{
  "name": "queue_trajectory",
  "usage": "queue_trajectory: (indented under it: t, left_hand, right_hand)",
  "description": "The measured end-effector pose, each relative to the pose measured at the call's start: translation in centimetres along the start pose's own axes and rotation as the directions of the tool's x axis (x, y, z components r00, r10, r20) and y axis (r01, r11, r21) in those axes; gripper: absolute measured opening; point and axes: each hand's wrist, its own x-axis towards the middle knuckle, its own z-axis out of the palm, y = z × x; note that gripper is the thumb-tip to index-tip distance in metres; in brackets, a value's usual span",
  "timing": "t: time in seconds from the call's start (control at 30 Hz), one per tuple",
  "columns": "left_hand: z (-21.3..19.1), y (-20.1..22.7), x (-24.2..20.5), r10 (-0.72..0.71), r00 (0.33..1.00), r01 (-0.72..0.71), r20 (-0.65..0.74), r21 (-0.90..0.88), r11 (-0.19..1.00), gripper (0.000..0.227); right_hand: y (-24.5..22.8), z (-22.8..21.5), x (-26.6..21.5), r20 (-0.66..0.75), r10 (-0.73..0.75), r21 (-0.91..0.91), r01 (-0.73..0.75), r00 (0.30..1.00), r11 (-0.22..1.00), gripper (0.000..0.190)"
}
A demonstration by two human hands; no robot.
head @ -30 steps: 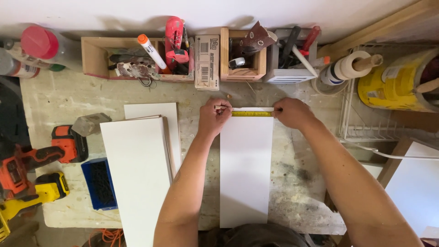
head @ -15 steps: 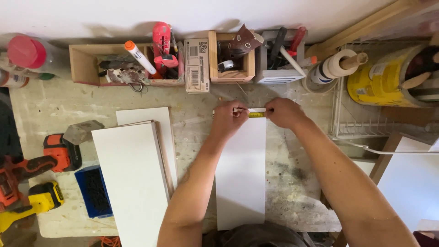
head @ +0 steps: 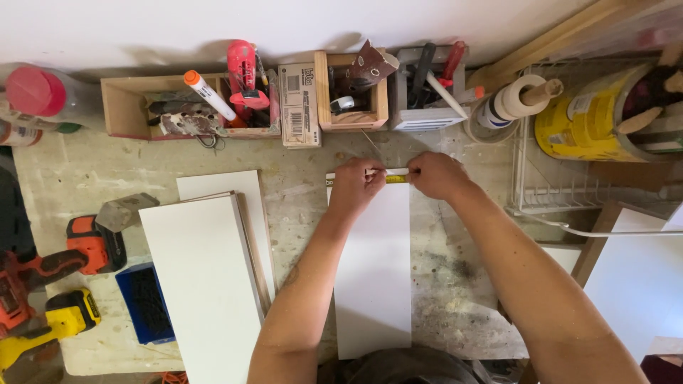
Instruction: Measuring, marking, and scoring white wooden boards on a workbench using a tape measure, pencil, and utility knife.
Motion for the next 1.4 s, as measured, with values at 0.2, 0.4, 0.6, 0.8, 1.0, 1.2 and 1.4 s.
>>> queue_trajectory:
  t: [0.2, 0.4, 0.6, 0.8, 1.0, 1.2, 1.4]
  left_hand:
    - [0.0, -0.4, 0.0, -0.051, 0.998, 0.051, 0.023, -0.011, 0.999, 0.020]
    - [0.2, -0.4, -0.3, -0.057, 0.998, 0.058, 0.015, -0.036, 0.998, 0.017]
    - [-3.8, 3.9, -2.7, -0.181, 0.977, 0.127, -0.117, -0.366, 0.922, 0.015]
    - [-8.9, 9.6, -15.2, -0.324, 0.858, 0.277, -0.400, -0.171, 0.945, 0.021]
    - [-4.1, 7.0, -33.0, -0.609, 0.779, 0.549, 0.145, 0.311, 0.776, 0.121]
    - [1.2, 8.2, -33.7, -0.514, 0.856, 0.459, 0.054, 0.379, 0.804, 0.167]
    - [4.7, 7.8, -33.8, -0.166, 0.965, 0.253, -0.205, 0.538, 0.804, 0.144]
  right_hand:
    - [0.1, 0.0, 0.2, -0.012, -0.009, -0.032, 0.009, 1.000, 0.999, 0.027]
    - [1.2, 1.0, 1.2, -0.024, 0.007, -0.073, -0.009, 1.000, 0.997, 0.026]
    - [-0.1, 0.6, -1.2, -0.026, 0.001, -0.074, -0.003, 1.000, 0.997, 0.025]
    - [0.6, 1.5, -2.5, -0.144, -0.110, 0.065, 0.120, 0.984, 0.991, 0.021]
    - [2.4, 4.6, -0.2, -0.118, -0.224, 0.062, 0.233, 0.967, 0.971, 0.020]
    - [5.0, 6.5, 1.9, -0.299, -0.281, 0.129, 0.331, 0.912, 0.935, 0.015]
    - [11.8, 8.0, 3.2, -0.351, -0.143, 0.077, 0.180, 0.925, 0.981, 0.019]
